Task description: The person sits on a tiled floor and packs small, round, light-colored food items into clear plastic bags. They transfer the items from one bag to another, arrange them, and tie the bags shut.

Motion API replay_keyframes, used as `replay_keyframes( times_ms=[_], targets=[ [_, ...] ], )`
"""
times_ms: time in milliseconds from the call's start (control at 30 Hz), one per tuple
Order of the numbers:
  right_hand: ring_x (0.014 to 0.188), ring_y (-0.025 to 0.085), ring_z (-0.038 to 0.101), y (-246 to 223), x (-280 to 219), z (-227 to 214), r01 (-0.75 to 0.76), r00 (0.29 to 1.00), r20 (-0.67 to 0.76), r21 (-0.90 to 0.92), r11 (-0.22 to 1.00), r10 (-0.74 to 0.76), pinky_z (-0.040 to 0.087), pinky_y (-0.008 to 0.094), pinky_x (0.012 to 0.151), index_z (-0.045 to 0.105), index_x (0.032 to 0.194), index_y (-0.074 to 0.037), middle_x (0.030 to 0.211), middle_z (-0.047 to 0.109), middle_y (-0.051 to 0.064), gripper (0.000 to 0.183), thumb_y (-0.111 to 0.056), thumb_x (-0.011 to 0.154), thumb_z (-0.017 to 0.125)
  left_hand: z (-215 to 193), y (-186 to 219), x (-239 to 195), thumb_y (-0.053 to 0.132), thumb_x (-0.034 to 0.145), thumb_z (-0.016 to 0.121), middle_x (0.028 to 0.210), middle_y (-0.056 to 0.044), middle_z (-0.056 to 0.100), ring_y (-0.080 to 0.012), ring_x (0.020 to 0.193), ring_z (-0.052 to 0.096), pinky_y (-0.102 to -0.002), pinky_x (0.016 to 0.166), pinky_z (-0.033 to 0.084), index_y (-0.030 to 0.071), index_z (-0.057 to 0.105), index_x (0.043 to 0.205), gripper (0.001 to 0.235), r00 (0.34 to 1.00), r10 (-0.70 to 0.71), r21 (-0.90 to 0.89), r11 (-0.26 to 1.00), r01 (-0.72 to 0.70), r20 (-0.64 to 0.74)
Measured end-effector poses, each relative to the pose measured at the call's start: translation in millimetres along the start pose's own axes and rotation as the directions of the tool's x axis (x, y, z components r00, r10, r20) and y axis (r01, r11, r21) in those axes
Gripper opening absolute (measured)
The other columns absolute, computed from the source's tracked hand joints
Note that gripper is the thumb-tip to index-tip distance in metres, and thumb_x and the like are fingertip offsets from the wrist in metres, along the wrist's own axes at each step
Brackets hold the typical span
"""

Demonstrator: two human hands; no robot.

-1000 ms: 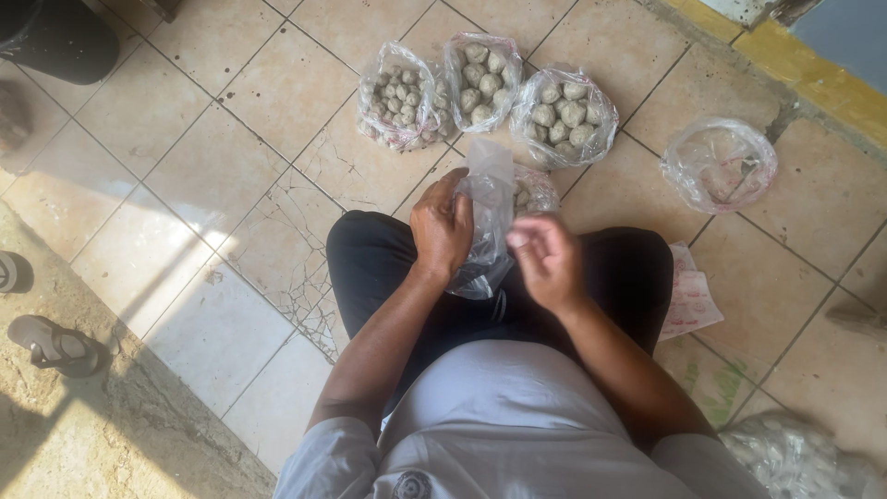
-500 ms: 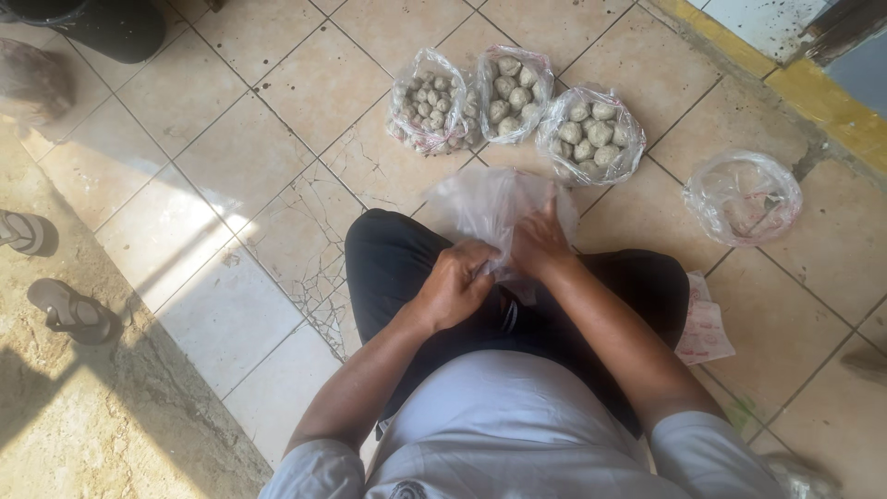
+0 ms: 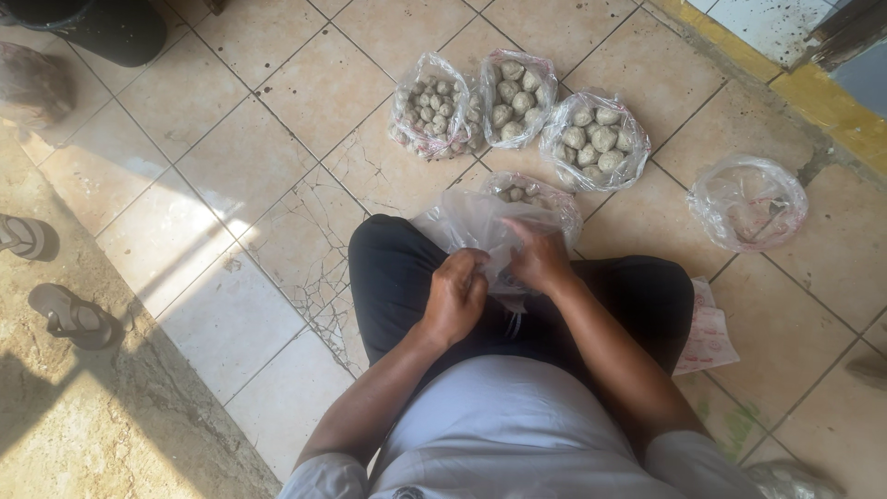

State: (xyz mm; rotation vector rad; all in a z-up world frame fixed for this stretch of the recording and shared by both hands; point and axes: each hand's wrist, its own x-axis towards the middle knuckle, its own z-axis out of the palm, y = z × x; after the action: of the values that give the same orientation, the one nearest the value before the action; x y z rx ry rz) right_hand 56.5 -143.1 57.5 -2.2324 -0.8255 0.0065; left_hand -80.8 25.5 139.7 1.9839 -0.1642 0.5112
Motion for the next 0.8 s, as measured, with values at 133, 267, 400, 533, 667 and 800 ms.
replay_keyframes(
  times_ms=[133,267,400,533,667,800],
  targets=[
    [0.126,0.029,0.057,23,-31,33,0.046,0.976,0.167,0.476,0.879,-0.141,0.045,0.04,0.106,0.052,0.131,0.0,0.131,0.06,0.017,0.065,-0.023,0.078,0.081,23,-2,-3,-0.008,0.091,0.052,0.1,-0.017,0.072,-0.0266,0.088,0.074,-0.034,0.079,0.059,-0.002,0.061,0.111,0.023,0.982,-0.15,-0.221,0.96,0.173,0.119],
    [0.119,0.024,0.067,47,-41,71,0.075,0.975,0.171,0.347,0.935,-0.142,0.053,0.038,0.104,0.067,0.115,-0.006,0.124,0.069,0.012,0.041,-0.031,0.085,0.078,25,10,-4,-0.009,0.09,0.049,0.106,-0.02,0.07,-0.0284,0.099,0.074,-0.036,0.087,0.059,-0.002,0.058,0.116,0.029,0.986,0.082,-0.256,0.966,-0.043,0.144],
    [0.119,0.028,0.06,53,-24,56,0.133,0.99,-0.087,0.415,0.9,-0.107,0.047,0.04,0.102,0.058,0.121,-0.003,0.128,0.061,0.015,0.061,-0.035,0.073,0.078,4,23,-8,-0.006,0.094,0.05,0.092,-0.017,0.074,-0.0219,0.087,0.077,-0.033,0.082,0.061,0.003,0.058,0.128,0.037,0.885,-0.108,-0.167,0.965,0.202,0.452],
    [0.122,0.027,0.061,27,9,35,0.186,0.916,-0.361,0.005,0.983,-0.171,0.049,0.04,0.105,0.061,0.117,-0.006,0.13,0.063,0.015,0.036,-0.025,0.088,0.07,-4,25,-2,-0.006,0.092,0.051,0.109,-0.017,0.074,-0.0197,0.093,0.074,-0.032,0.087,0.059,0.011,0.04,0.154,0.065,0.691,-0.076,-0.183,0.938,0.293,0.719],
    [0.118,0.025,0.065,-5,15,28,0.247,0.942,-0.23,-0.014,0.969,-0.244,0.052,0.038,0.1,0.063,0.118,-0.004,0.127,0.067,0.015,0.031,-0.018,0.09,0.068,17,15,-5,-0.001,0.094,0.057,0.145,-0.01,0.05,-0.017,0.078,0.065,-0.029,0.078,0.06,0.022,0.013,0.163,0.085,0.517,-0.021,-0.316,0.77,0.555,0.856],
    [0.113,0.023,0.068,-26,15,18,0.308,0.951,-0.056,0.124,0.943,-0.303,0.056,0.035,0.096,0.066,0.119,-0.003,0.124,0.07,0.015,0.027,-0.011,0.093,0.066,14,-20,8,0.003,0.1,0.054,0.145,-0.015,0.056,-0.0131,0.089,0.067,-0.028,0.068,0.056,0.017,0.024,0.164,0.072,0.807,-0.17,-0.391,0.807,0.444,0.565]
  ],
)
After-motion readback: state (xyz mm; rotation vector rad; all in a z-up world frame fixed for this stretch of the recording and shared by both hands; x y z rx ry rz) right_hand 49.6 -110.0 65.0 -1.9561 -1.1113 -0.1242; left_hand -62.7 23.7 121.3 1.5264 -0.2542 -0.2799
